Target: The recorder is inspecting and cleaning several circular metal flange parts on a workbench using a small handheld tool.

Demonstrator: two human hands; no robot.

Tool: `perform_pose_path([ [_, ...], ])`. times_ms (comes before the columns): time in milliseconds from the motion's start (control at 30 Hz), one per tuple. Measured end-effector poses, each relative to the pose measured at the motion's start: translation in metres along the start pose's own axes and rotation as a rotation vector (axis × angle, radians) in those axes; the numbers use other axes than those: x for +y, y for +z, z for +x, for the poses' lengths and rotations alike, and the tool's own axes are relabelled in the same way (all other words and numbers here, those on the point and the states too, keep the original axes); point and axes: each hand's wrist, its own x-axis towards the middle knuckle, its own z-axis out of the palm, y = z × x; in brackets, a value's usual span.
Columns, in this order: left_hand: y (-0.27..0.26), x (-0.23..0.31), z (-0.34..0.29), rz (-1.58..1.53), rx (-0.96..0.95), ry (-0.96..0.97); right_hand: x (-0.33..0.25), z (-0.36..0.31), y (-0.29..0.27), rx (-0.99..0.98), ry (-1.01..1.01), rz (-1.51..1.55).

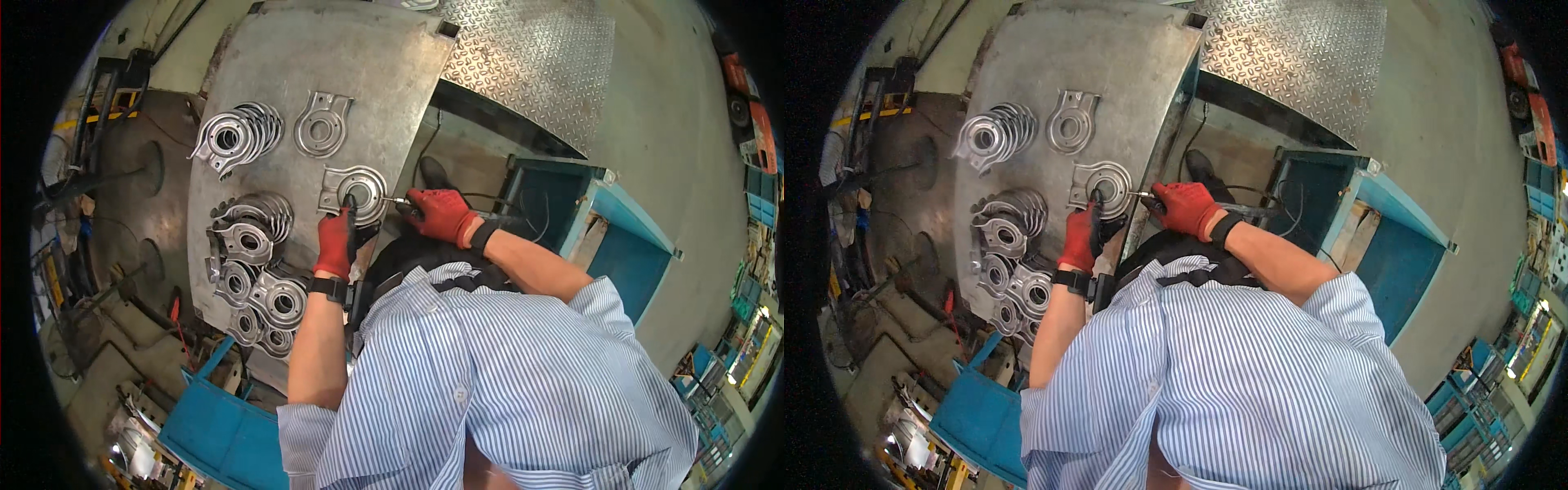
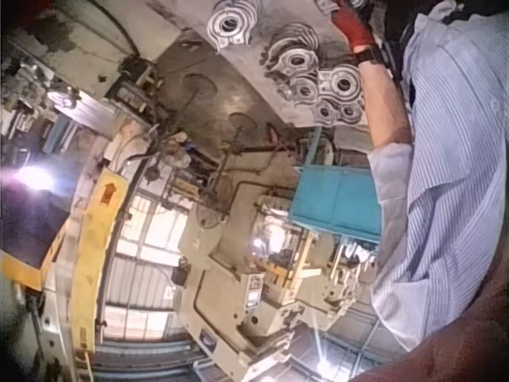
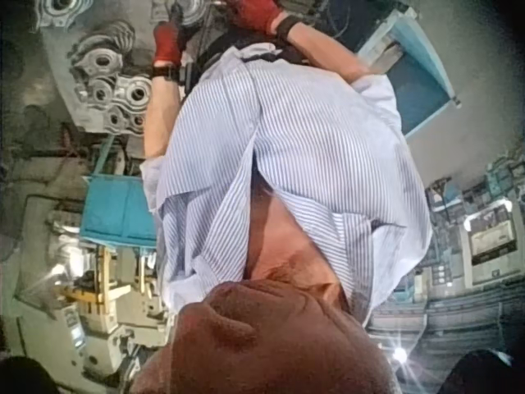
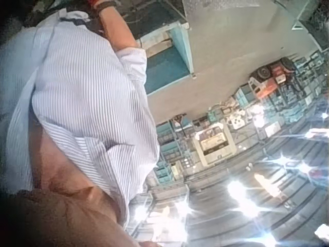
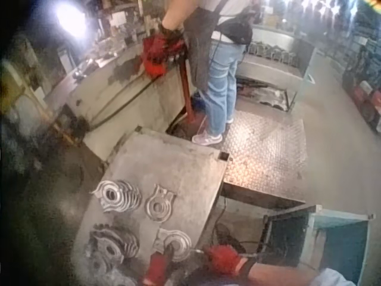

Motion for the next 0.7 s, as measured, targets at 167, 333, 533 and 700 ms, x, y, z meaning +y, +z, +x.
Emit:
perform_pose_path([
  [167,-0.012,-0.009,0.012,0.134,0.015,0.012,0.006,-0.002,-0.001,-0.014,-0.026,0.050],
  [333,0.009,0.019,-0.019,0.309,0.021,0.099,0.011,-0.003,0.001,-0.044,0.018,0.095],
  [533,-0.008,0.006,-0.007,0.714,-0.158,0.430,0.017,-0.003,0.008,0.006,-0.026,0.142],
  [700,-0.012,-0.006,0.002,0.117,-0.066,0.038,0.010,-0.002,0.002,-0.043,-0.027,0.091],
])
